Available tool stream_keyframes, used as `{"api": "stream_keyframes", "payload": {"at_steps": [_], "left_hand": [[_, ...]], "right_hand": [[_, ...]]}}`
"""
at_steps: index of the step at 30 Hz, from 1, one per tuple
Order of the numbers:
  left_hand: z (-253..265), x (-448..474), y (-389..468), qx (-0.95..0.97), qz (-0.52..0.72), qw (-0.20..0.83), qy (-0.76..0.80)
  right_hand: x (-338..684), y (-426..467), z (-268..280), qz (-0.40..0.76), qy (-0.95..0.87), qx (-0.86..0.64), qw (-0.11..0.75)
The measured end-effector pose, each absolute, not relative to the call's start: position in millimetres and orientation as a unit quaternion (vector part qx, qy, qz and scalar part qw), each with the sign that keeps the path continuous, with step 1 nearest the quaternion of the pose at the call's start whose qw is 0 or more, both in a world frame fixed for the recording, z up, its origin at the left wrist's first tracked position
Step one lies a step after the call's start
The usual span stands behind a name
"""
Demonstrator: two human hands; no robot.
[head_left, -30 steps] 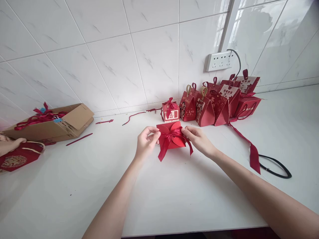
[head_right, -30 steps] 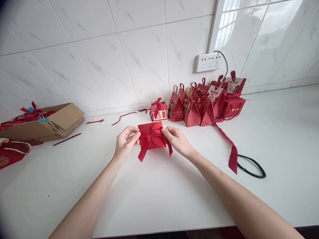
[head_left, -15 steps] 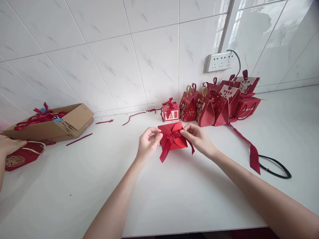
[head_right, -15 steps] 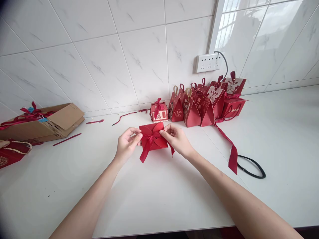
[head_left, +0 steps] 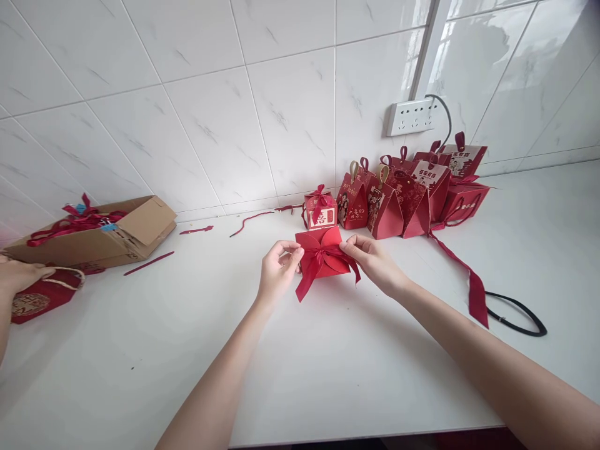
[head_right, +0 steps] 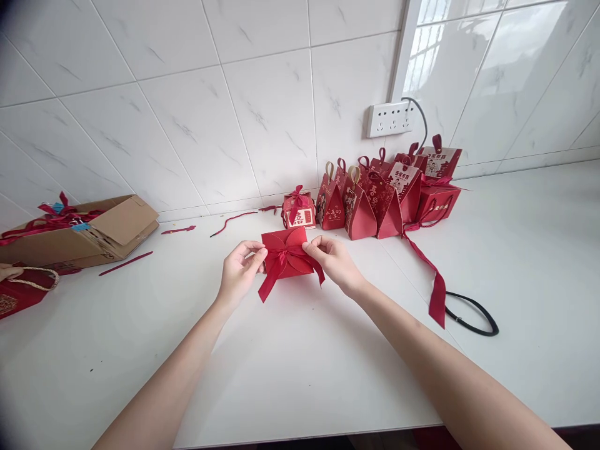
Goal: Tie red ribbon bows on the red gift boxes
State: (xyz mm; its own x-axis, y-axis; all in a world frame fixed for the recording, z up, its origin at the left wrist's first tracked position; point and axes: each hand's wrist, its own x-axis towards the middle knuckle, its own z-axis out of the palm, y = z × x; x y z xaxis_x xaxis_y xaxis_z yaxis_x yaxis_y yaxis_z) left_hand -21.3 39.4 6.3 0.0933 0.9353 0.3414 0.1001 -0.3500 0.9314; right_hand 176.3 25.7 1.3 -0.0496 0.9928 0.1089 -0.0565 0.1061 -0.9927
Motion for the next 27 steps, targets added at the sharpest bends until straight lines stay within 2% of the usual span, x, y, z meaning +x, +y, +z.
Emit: {"api": "stream_keyframes", "payload": {"at_steps": [7,11,18,27], "left_hand": [[3.9,-18.1,33.3,0.656,0.578,0.267,0.406],[3.7,-17.0,32.2,0.666,0.565,0.257,0.414],[2.2,-17.5,35.1,0.691,0.542,0.242,0.413],[-1.9,-20.6,32.1,0.749,0.515,0.133,0.395]], "right_hand": [[174.4,23.3,3.6,0.446,-0.544,-0.442,0.556],[173.8,22.1,3.2,0.428,-0.553,-0.439,0.565],[173.5,23.0,6.0,0.474,-0.537,-0.419,0.559],[172.8,21.5,6.9,0.474,-0.544,-0.416,0.553]]}}
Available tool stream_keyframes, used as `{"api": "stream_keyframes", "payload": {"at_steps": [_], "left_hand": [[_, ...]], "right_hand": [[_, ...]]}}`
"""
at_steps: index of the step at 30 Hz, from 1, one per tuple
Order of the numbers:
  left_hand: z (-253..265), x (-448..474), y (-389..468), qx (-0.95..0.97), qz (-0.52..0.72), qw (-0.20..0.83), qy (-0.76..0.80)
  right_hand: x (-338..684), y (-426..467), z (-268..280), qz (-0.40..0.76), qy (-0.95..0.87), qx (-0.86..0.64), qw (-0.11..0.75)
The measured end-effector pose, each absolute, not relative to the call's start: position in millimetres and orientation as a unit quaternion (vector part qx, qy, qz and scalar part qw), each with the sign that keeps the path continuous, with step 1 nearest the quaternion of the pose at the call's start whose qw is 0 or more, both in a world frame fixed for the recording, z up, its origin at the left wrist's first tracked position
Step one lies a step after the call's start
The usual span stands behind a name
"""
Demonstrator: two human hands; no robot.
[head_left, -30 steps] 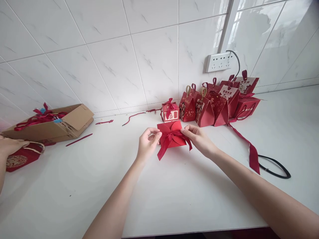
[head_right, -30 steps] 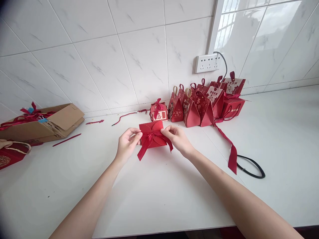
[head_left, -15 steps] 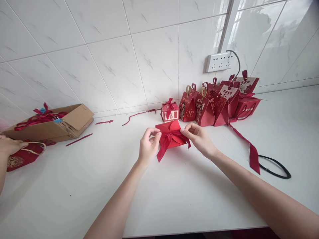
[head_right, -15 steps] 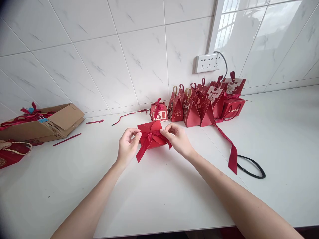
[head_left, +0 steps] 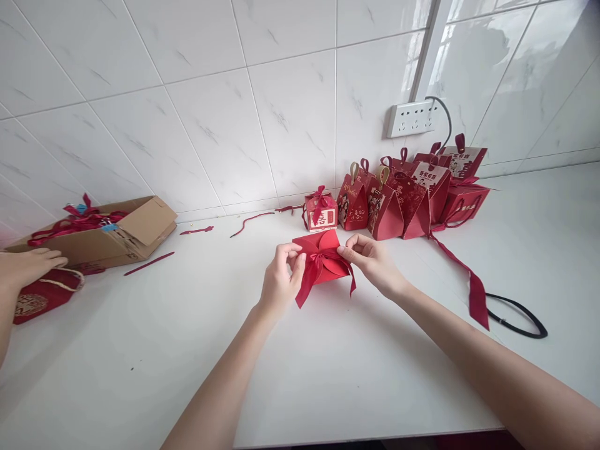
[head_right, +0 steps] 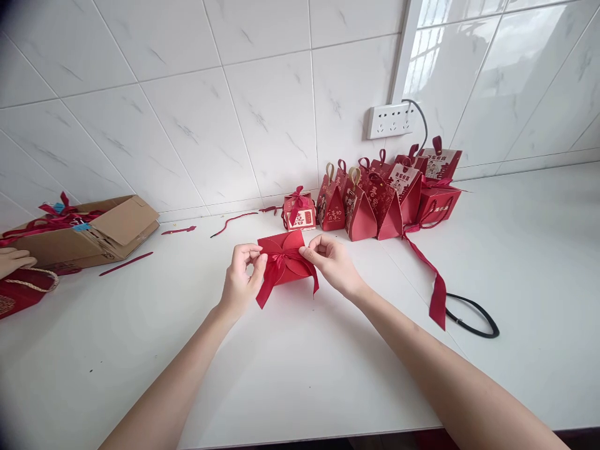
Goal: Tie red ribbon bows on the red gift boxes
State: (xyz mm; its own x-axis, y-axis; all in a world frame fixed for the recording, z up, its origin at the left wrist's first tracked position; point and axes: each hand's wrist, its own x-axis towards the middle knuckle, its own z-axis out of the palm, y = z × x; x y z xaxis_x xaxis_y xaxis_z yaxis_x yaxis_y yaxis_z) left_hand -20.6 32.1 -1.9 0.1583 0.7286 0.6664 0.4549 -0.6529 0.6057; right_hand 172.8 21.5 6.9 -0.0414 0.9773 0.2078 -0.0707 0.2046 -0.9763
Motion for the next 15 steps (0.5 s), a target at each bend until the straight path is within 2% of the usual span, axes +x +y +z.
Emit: {"api": "stream_keyframes", "payload": {"at_steps": [15], "left_hand": [[11.3,-17.1,32.3,0.652,0.55,0.3,0.426]], "right_hand": [[173.2,23.0,5.5,0.487,-0.533,-0.411,0.556]]}}
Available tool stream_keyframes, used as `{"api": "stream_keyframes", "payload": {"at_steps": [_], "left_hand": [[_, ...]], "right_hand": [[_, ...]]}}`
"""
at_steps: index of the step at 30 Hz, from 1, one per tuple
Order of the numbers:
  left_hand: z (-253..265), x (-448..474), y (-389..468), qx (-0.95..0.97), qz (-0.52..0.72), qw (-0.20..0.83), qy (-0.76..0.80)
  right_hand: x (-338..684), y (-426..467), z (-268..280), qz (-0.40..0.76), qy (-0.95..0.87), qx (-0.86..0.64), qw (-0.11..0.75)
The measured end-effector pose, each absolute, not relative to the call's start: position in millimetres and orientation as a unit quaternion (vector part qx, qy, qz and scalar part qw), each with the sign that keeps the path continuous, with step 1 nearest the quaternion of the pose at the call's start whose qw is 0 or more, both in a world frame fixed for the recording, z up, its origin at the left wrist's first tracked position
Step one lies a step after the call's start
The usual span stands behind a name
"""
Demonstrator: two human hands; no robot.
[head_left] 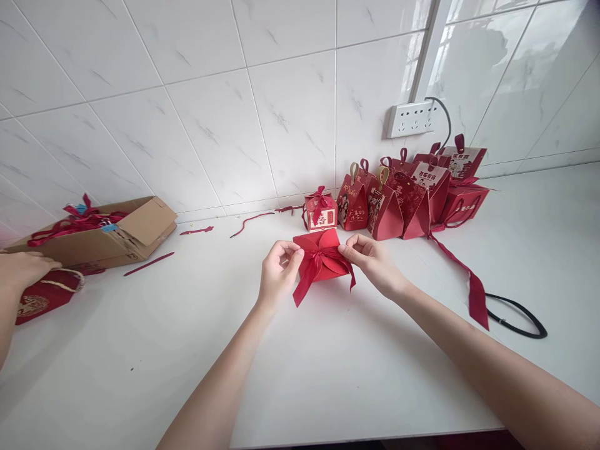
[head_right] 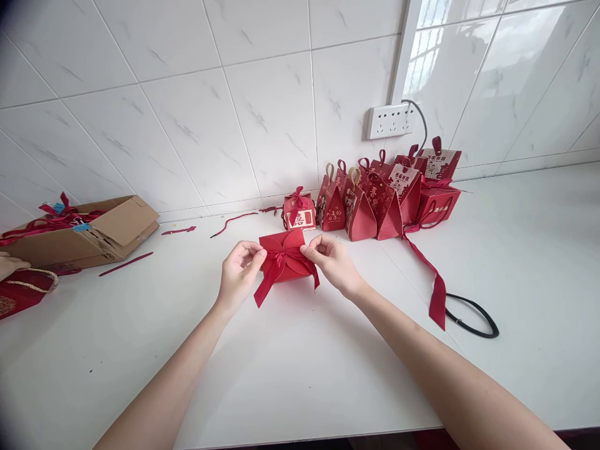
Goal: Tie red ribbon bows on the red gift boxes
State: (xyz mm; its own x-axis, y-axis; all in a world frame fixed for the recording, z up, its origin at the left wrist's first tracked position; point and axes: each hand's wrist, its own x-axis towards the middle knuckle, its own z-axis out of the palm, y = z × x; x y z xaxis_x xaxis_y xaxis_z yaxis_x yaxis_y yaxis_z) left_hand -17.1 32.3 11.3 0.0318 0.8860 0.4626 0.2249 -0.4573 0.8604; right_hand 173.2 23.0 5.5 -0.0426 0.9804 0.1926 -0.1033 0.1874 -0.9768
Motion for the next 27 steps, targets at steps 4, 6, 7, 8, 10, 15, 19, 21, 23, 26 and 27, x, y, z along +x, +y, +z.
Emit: {"api": "stream_keyframes", "payload": {"at_steps": [4,6,7,8,10,15,19,21,23,26,27], "left_hand": [[9.8,-15.2,33.0,0.639,0.559,0.302,0.434],[8.6,-13.6,32.8,0.635,0.563,0.298,0.436],[8.0,-12.7,32.5,0.634,0.566,0.296,0.437],[7.3,-11.8,32.2,0.632,0.568,0.295,0.437],[5.5,-9.9,31.5,0.626,0.574,0.295,0.437],[0.0,-6.2,30.3,0.621,0.583,0.293,0.434],[-1.4,-4.1,29.5,0.617,0.586,0.293,0.436],[-1.1,-3.3,29.0,0.612,0.588,0.296,0.438],[-1.0,-2.8,28.5,0.607,0.59,0.296,0.442],[-1.9,-3.4,28.2,0.602,0.597,0.293,0.442],[-2.2,-4.1,28.3,0.603,0.597,0.295,0.44]], "right_hand": [[173.3,25.1,2.5,0.51,-0.519,-0.395,0.561],[172.7,25.5,2.0,0.529,-0.504,-0.381,0.567],[172.2,25.4,2.2,0.539,-0.495,-0.376,0.569],[171.6,25.2,2.6,0.548,-0.484,-0.372,0.572],[170.3,24.4,3.5,0.565,-0.462,-0.369,0.575],[167.7,24.1,2.3,0.593,-0.431,-0.355,0.581],[167.1,26.2,-1.0,0.6,-0.428,-0.349,0.579],[167.4,26.6,-1.4,0.6,-0.432,-0.348,0.576],[168.1,26.0,-0.4,0.599,-0.44,-0.348,0.571],[169.6,24.3,2.6,0.582,-0.46,-0.36,0.566],[170.2,23.9,3.5,0.573,-0.466,-0.367,0.566]]}}
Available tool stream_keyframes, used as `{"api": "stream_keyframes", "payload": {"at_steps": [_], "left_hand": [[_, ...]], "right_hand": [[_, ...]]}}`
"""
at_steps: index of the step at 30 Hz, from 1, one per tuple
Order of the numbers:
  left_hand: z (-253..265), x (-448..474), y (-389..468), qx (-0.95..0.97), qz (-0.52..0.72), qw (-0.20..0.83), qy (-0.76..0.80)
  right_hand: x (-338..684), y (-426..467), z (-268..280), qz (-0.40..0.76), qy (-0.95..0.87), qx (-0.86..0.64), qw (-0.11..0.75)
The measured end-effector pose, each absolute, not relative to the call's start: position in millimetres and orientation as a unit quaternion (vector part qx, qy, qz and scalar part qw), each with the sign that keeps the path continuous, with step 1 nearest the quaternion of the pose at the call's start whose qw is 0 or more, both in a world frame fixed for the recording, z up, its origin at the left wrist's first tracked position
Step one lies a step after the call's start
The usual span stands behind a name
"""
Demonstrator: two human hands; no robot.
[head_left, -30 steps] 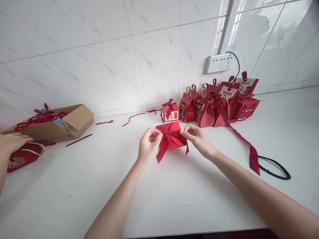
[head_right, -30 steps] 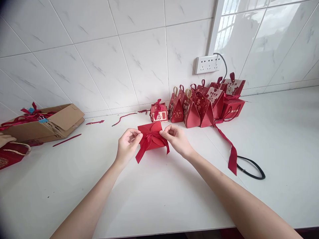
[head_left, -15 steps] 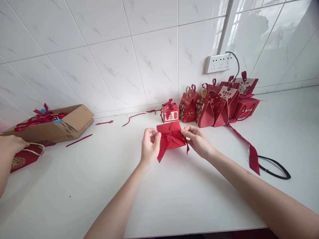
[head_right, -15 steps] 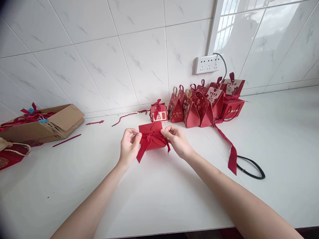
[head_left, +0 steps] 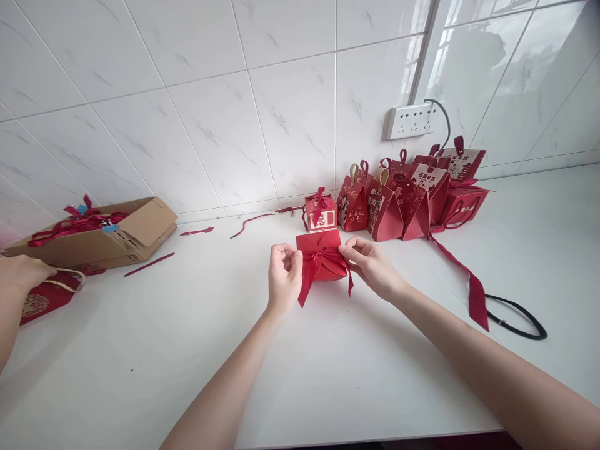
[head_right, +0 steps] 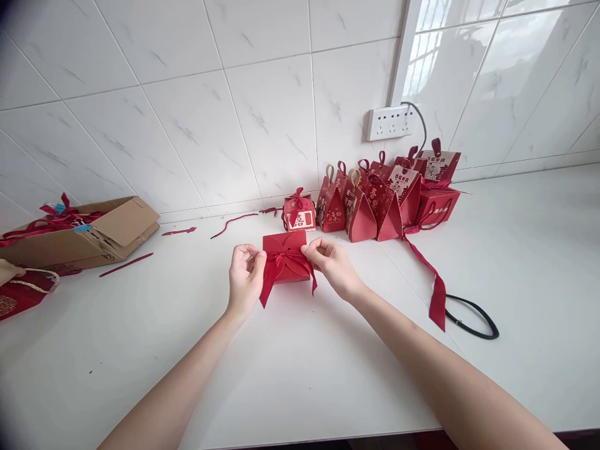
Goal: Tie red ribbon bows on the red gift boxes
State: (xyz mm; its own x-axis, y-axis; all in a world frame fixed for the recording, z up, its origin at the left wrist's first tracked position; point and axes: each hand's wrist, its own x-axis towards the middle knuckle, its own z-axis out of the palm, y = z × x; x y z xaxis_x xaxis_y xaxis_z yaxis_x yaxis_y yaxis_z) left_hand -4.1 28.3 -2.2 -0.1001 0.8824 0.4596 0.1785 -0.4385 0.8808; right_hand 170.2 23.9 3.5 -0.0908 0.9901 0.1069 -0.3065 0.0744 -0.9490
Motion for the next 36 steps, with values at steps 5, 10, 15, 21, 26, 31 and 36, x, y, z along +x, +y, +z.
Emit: {"api": "stream_keyframes", "payload": {"at_steps": [5,10,15,21,26,31,36], "left_hand": [[-1.3,-11.8,30.9,0.616,0.564,0.354,0.42],[0.5,-21.2,35.0,0.641,0.512,0.419,0.389],[-0.5,-24.4,34.8,0.699,0.44,0.424,0.372],[-5.6,-24.4,34.0,0.808,0.407,0.236,0.356],[-8.2,-20.6,32.6,0.806,0.427,0.189,0.365],[-11.0,-18.6,33.0,0.789,0.435,0.182,0.394],[-12.0,-21.6,36.4,0.8,0.429,0.168,0.384]], "right_hand": [[172.7,24.6,3.4,0.551,-0.486,-0.381,0.561],[173.9,25.8,2.0,0.561,-0.479,-0.374,0.563],[175.5,25.1,3.0,0.567,-0.482,-0.364,0.56],[179.3,21.0,4.7,0.492,-0.615,-0.371,0.491],[181.7,16.1,9.7,0.414,-0.716,-0.369,0.424],[181.2,15.4,9.3,0.389,-0.734,-0.391,0.396],[179.5,16.2,6.6,0.381,-0.731,-0.397,0.404]]}}
